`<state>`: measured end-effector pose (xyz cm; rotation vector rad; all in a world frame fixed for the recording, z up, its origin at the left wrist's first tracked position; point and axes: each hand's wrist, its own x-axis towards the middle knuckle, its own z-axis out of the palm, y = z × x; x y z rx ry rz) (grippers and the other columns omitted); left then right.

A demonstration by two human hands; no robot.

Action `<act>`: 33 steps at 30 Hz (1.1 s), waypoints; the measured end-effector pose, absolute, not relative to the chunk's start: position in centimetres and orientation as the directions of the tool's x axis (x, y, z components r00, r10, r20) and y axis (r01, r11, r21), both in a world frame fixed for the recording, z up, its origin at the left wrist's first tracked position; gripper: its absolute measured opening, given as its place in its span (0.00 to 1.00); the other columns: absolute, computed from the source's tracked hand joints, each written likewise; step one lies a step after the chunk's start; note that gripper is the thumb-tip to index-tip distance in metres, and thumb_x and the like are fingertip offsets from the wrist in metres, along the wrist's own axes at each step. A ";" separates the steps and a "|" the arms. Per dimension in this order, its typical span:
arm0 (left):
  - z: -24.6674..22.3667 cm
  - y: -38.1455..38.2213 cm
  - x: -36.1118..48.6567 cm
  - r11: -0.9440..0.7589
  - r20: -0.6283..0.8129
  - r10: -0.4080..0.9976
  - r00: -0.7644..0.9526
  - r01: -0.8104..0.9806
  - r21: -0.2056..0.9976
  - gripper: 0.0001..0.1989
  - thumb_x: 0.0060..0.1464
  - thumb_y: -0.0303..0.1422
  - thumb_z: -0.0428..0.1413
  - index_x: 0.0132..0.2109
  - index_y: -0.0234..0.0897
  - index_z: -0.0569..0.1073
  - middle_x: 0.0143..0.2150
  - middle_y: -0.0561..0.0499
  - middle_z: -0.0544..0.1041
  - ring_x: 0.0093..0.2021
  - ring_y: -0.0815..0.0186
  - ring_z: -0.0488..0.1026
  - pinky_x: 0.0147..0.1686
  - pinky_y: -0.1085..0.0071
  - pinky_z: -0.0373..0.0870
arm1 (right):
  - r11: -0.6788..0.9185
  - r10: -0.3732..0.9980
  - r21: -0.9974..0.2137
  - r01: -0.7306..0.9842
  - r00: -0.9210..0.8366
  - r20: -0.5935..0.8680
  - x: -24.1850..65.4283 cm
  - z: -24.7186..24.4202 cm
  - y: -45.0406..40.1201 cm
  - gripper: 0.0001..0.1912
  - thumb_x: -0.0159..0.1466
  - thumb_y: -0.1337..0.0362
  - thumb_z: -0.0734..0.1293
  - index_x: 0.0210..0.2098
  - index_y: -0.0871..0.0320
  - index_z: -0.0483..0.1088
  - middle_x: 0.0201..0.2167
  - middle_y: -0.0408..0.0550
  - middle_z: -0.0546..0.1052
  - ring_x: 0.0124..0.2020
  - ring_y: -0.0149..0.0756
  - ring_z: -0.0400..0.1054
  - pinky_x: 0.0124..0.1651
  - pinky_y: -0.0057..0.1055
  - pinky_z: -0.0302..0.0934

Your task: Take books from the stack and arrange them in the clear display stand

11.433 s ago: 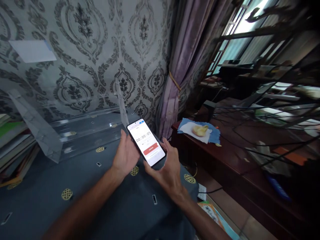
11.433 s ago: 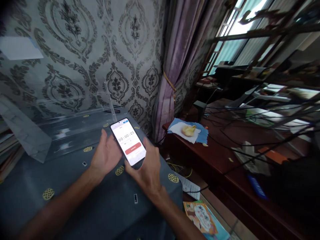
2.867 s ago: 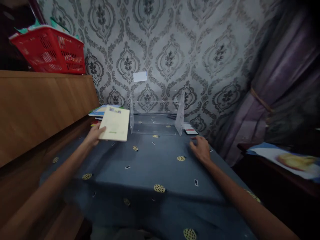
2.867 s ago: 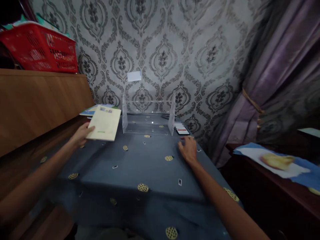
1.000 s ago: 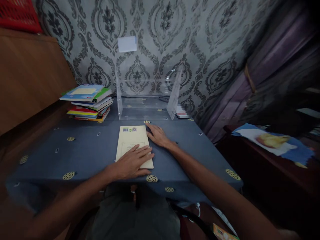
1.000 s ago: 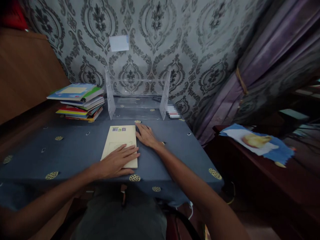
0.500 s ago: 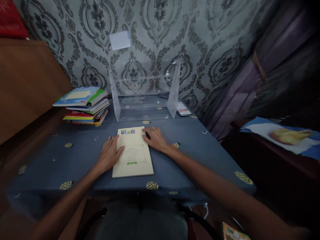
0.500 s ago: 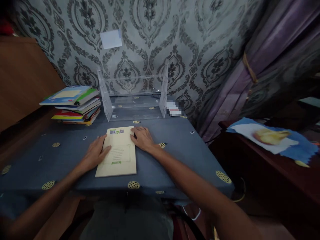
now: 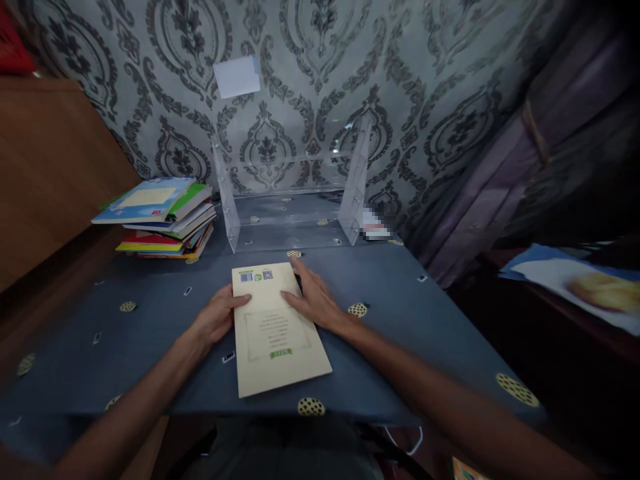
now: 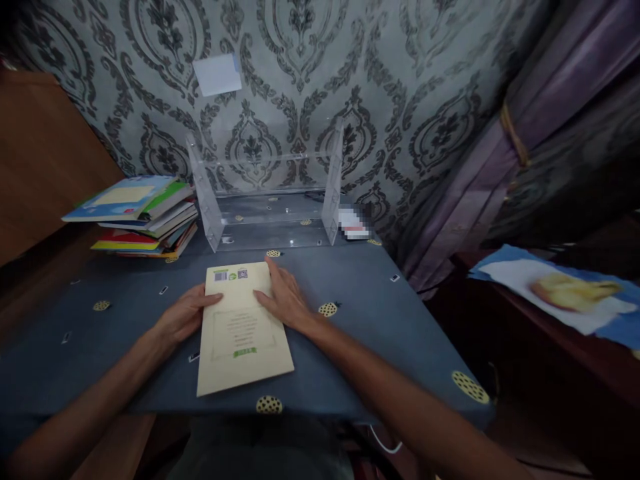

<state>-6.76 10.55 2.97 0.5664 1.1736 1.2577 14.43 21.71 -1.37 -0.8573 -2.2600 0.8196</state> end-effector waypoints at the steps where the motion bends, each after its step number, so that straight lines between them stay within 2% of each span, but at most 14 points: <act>1: 2.9 10.9 -6.5 0.272 -0.355 0.927 -0.120 -0.435 0.858 0.28 0.40 0.24 0.68 0.51 0.30 0.73 0.47 0.38 0.82 0.46 0.51 0.81 0.50 0.58 0.77 | 0.570 0.741 -0.753 0.328 -0.602 0.299 14.4 -1.5 21.7 0.45 0.61 0.56 0.68 0.71 0.59 0.44 0.63 0.63 0.67 0.64 0.56 0.62 0.64 0.56 0.57; 4: 3.0 12.3 -6.3 0.225 -0.329 0.930 -0.162 -0.456 0.861 0.29 0.39 0.23 0.69 0.51 0.31 0.72 0.48 0.39 0.82 0.46 0.51 0.81 0.51 0.57 0.77 | 0.413 0.806 -0.892 0.184 -0.529 0.264 14.4 -1.5 21.7 0.51 0.59 0.56 0.71 0.71 0.56 0.40 0.64 0.63 0.67 0.60 0.53 0.68 0.60 0.54 0.63; 6: 3.4 13.3 -6.4 0.178 -0.283 0.944 -0.170 -0.460 0.870 0.28 0.41 0.24 0.68 0.51 0.32 0.71 0.49 0.39 0.81 0.48 0.50 0.80 0.52 0.55 0.77 | 0.239 0.852 -0.965 0.107 -0.500 0.156 14.4 -1.4 21.9 0.52 0.57 0.55 0.73 0.71 0.56 0.41 0.58 0.62 0.73 0.52 0.51 0.74 0.54 0.53 0.69; 9: 4.4 14.5 -6.5 0.101 -0.190 0.968 -0.167 -0.433 0.896 0.26 0.45 0.24 0.66 0.52 0.33 0.71 0.51 0.39 0.81 0.50 0.50 0.80 0.54 0.52 0.76 | 0.022 0.836 -1.000 0.004 -0.548 0.016 14.6 -0.9 21.9 0.41 0.56 0.53 0.74 0.63 0.57 0.56 0.49 0.58 0.79 0.45 0.50 0.77 0.48 0.52 0.73; 11: 5.0 15.0 -6.6 0.074 -0.152 0.976 -0.157 -0.416 0.906 0.25 0.46 0.25 0.65 0.52 0.33 0.72 0.52 0.39 0.80 0.52 0.49 0.79 0.55 0.52 0.75 | -0.012 0.811 -0.998 -0.060 -0.585 0.026 14.7 -0.6 21.8 0.31 0.56 0.51 0.75 0.54 0.56 0.65 0.50 0.56 0.79 0.46 0.49 0.77 0.47 0.50 0.73; 13: 5.1 15.2 -6.6 0.070 -0.144 0.978 -0.151 -0.412 0.908 0.24 0.46 0.24 0.65 0.52 0.33 0.72 0.53 0.39 0.80 0.53 0.49 0.78 0.56 0.52 0.75 | -0.005 0.809 -0.995 -0.100 -0.586 0.055 14.8 -0.2 21.5 0.27 0.56 0.49 0.75 0.49 0.55 0.68 0.51 0.55 0.78 0.48 0.48 0.76 0.48 0.47 0.74; 20: 4.6 14.6 -6.3 0.118 -0.189 0.975 -0.121 -0.436 0.892 0.32 0.46 0.26 0.67 0.59 0.37 0.69 0.56 0.40 0.78 0.53 0.50 0.78 0.52 0.56 0.77 | 0.002 0.825 -0.986 -0.165 -0.557 0.095 14.9 0.6 20.9 0.25 0.58 0.50 0.74 0.50 0.55 0.67 0.48 0.52 0.79 0.46 0.45 0.76 0.45 0.42 0.74; 24: 5.1 13.8 -5.9 0.158 -0.171 0.985 0.003 -0.393 0.906 0.33 0.45 0.29 0.68 0.59 0.40 0.70 0.57 0.42 0.78 0.53 0.49 0.78 0.47 0.59 0.79 | 0.037 0.843 -0.978 -0.204 -0.520 0.141 15.1 1.6 21.3 0.23 0.60 0.51 0.72 0.50 0.53 0.66 0.48 0.51 0.79 0.46 0.45 0.76 0.43 0.42 0.74; 26: 5.8 13.6 -5.8 0.119 -0.123 0.992 0.007 -0.328 0.937 0.31 0.45 0.31 0.69 0.57 0.40 0.71 0.55 0.42 0.79 0.51 0.50 0.78 0.43 0.61 0.80 | 0.111 0.840 -0.971 -0.213 -0.502 0.206 15.5 2.7 21.7 0.23 0.60 0.50 0.72 0.50 0.52 0.67 0.47 0.49 0.79 0.45 0.44 0.76 0.44 0.42 0.74; 28: 6.9 13.5 -5.8 0.009 -0.019 0.999 -0.041 -0.246 0.969 0.29 0.45 0.34 0.69 0.56 0.40 0.74 0.52 0.44 0.81 0.50 0.52 0.79 0.43 0.61 0.80 | 0.247 0.823 -0.949 -0.196 -0.475 0.312 16.1 4.1 22.1 0.22 0.61 0.49 0.72 0.48 0.53 0.68 0.45 0.48 0.79 0.44 0.43 0.76 0.45 0.42 0.73; 31: 8.4 13.2 -6.4 -0.195 0.189 0.978 -0.088 -0.068 0.978 0.20 0.46 0.36 0.69 0.49 0.41 0.79 0.48 0.49 0.83 0.51 0.54 0.78 0.51 0.58 0.77 | 0.502 0.759 -0.857 -0.118 -0.416 0.501 17.3 6.0 22.4 0.15 0.63 0.50 0.71 0.43 0.52 0.73 0.42 0.46 0.79 0.43 0.42 0.75 0.49 0.43 0.71; 33: 8.7 12.9 -7.0 -0.280 0.285 0.958 -0.036 0.117 0.953 0.15 0.50 0.39 0.66 0.46 0.43 0.82 0.47 0.49 0.83 0.53 0.53 0.77 0.56 0.55 0.74 | 0.639 0.688 -0.768 -0.044 -0.414 0.596 18.1 6.4 22.4 0.13 0.65 0.50 0.69 0.42 0.50 0.76 0.41 0.45 0.80 0.45 0.42 0.75 0.52 0.45 0.69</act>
